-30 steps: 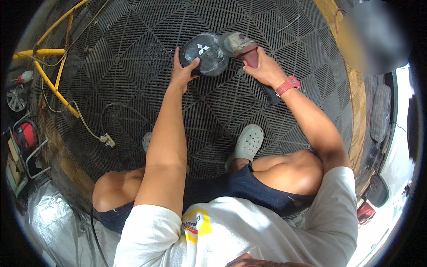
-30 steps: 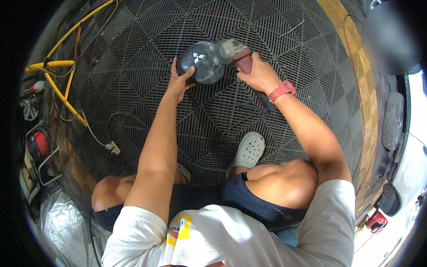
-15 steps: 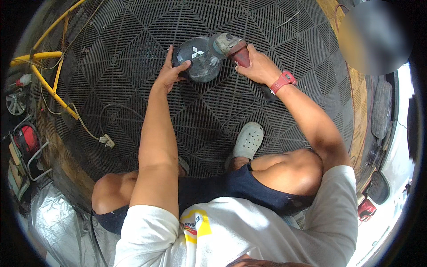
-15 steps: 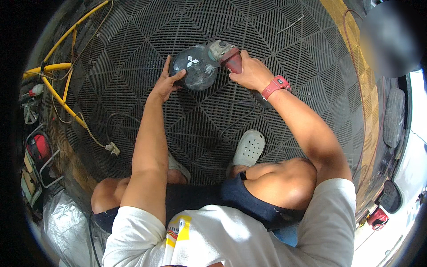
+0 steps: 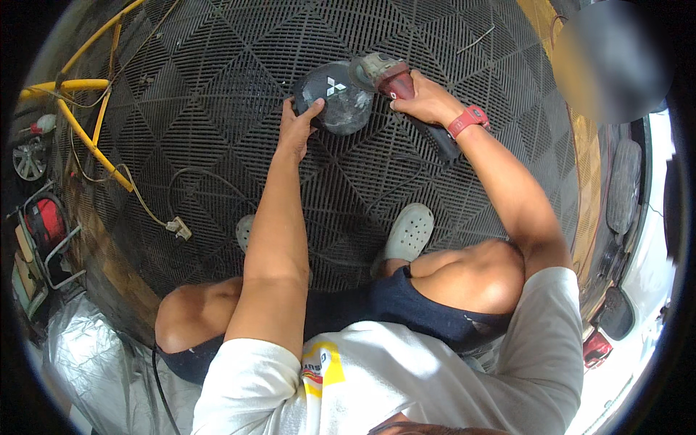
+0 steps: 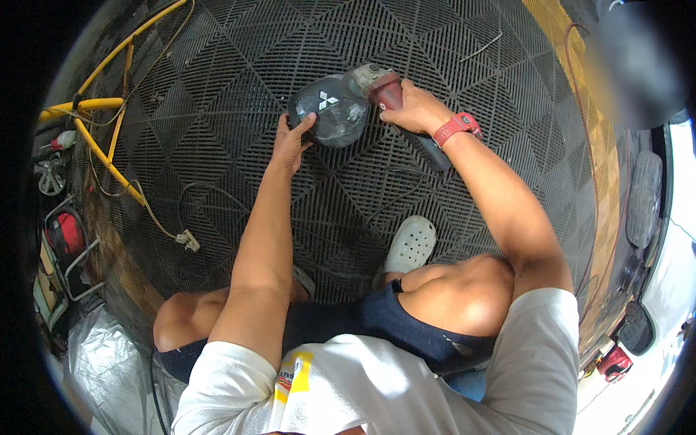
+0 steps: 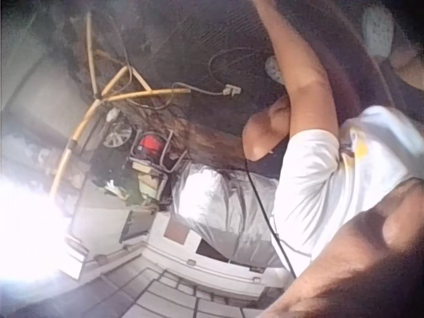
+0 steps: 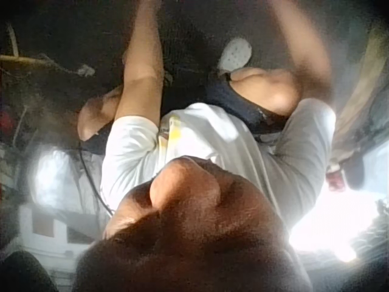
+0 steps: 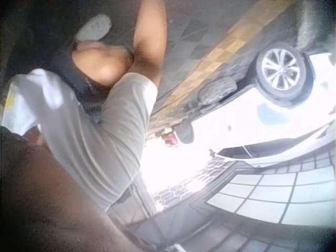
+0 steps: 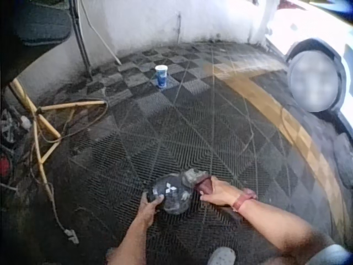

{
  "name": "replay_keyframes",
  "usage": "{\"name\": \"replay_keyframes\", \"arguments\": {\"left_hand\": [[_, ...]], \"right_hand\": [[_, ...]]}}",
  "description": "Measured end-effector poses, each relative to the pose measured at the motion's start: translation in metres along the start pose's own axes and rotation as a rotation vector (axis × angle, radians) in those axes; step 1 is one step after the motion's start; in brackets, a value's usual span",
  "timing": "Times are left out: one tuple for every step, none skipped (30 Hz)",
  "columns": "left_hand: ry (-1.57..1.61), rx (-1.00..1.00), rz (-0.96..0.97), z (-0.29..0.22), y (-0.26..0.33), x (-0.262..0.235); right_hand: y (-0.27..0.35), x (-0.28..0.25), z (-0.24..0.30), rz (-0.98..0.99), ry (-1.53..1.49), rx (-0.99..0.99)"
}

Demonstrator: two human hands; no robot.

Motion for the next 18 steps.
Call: {"name": "replay_keyframes", "arguments": {"left_hand": [[-0.01, 0.006, -0.022, -0.006, 0.002, -0.004], [-0.02, 0.011, -0.045, -0.013, 0.002, -0.007], [-0.074, 0.042, -0.017, -0.025, 0.006, -0.004], [-0.128, 0.071, 0.011, -0.037, 0.009, -0.003], [-0.183, 0.1, 0.04, -0.045, 0.011, -0.001], [-0.175, 0.118, 0.033, -0.045, 0.007, -0.011], [-0.146, 0.094, 0.035, -0.04, 0.003, -0.015], [-0.118, 0.07, 0.039, -0.034, 0.0, -0.02], [-0.091, 0.039, 0.041, -0.029, 0.0, -0.02], [-0.082, 0.039, 0.052, -0.027, 0.001, -0.018], [-0.073, 0.039, 0.062, -0.026, 0.002, -0.016], [-0.068, 0.041, 0.065, -0.026, 0.002, -0.018], [-0.087, 0.033, 0.048, -0.025, 0.001, -0.022], [-0.105, 0.025, 0.031, -0.023, 0.001, -0.027], [-0.12, 0.018, 0.023, -0.024, 0.002, -0.024], [-0.12, 0.012, 0.014, -0.025, 0.004, -0.022], [-0.119, 0.006, 0.004, -0.023, 0.006, -0.019], [-0.119, -0.001, -0.013, -0.022, 0.008, -0.021]], "right_hand": [[0.0, -0.002, 0.0, -0.015, 0.008, -0.002], [0.0, -0.005, 0.0, -0.03, 0.016, -0.003], [0.002, -0.009, -0.006, -0.046, 0.024, 0.003], [0.006, -0.012, -0.011, -0.074, -0.008, -0.017], [0.011, -0.01, -0.02, -0.072, -0.051, 0.016], [0.014, -0.006, -0.018, -0.069, -0.104, 0.032], [0.018, -0.008, -0.023, -0.074, -0.146, 0.061], [0.014, 0.003, -0.029, -0.099, -0.265, -0.004], [0.017, 0.009, -0.029, -0.087, -0.299, 0.007], [0.02, 0.016, -0.029, -0.075, -0.334, 0.018], [0.022, 0.022, -0.029, -0.064, -0.368, 0.029], [0.023, 0.028, -0.023, -0.044, -0.331, 0.068], [0.025, 0.03, -0.015, -0.025, -0.314, 0.058], [0.028, 0.033, -0.006, -0.005, -0.297, 0.047], [0.032, 0.03, 0.002, 0.008, -0.274, 0.042], [0.027, 0.038, -0.001, -0.016, -0.302, 0.007], [0.027, 0.038, -0.004, -0.01, -0.299, 0.019], [0.027, 0.04, -0.004, 0.0, -0.299, 0.026]]}}
Point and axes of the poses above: each hand's wrist, its own y-axis away from the middle knuckle, its own x-axis out of the palm, z = x × y, the point moved 10 cm from there along -y, towards the middle knuckle, and after that the axes turned 9 degrees about -z, right-handed, at the moved point
